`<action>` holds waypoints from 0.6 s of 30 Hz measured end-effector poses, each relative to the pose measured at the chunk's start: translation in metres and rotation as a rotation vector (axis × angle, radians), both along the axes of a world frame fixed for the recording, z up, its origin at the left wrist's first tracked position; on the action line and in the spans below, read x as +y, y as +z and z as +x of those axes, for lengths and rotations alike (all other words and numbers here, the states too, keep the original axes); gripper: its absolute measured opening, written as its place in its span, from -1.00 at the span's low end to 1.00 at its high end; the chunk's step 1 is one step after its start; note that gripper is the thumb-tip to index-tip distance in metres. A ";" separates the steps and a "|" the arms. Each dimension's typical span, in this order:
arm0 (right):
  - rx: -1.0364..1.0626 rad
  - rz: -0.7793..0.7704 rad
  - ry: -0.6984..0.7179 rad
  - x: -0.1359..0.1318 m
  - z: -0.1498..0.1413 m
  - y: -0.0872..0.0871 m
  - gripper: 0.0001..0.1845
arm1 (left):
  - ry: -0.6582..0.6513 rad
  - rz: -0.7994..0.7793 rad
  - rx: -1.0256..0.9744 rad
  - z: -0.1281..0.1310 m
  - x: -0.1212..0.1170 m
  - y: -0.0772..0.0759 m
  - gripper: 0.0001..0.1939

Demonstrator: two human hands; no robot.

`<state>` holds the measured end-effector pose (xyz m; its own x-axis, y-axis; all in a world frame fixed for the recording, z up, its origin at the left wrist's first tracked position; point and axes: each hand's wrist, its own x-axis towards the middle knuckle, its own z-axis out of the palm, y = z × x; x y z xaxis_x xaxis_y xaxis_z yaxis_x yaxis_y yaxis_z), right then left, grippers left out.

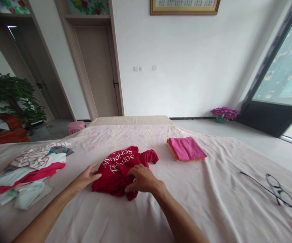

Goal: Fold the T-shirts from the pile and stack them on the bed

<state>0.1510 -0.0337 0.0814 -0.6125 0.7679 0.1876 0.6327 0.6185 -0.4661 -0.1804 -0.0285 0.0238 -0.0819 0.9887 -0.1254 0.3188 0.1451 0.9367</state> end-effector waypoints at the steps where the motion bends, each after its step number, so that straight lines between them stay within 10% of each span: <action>1: -0.050 -0.003 0.066 -0.004 -0.004 0.000 -0.50 | -0.077 0.010 -0.023 0.000 -0.005 -0.002 -0.01; 5: -0.043 -0.006 0.020 -0.003 -0.008 -0.008 -0.78 | -0.133 0.189 0.106 0.011 -0.016 -0.004 -0.06; 9: 0.457 -0.227 -0.173 0.013 0.005 -0.001 -0.86 | -0.003 0.267 0.137 0.027 -0.011 0.004 -0.30; 13: 1.076 -0.507 -0.271 0.023 0.017 0.034 -0.67 | 0.125 0.408 -0.082 0.053 -0.001 0.024 -0.39; 18: 1.415 -0.532 -0.233 0.023 0.014 0.081 -0.65 | -0.101 0.424 0.066 0.107 0.007 0.023 -0.15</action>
<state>0.1650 -0.0104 0.1623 -0.0332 0.9838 0.1763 -0.4519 0.1426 -0.8806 -0.0730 -0.0218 0.0466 0.0232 0.9550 0.2957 0.3730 -0.2827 0.8837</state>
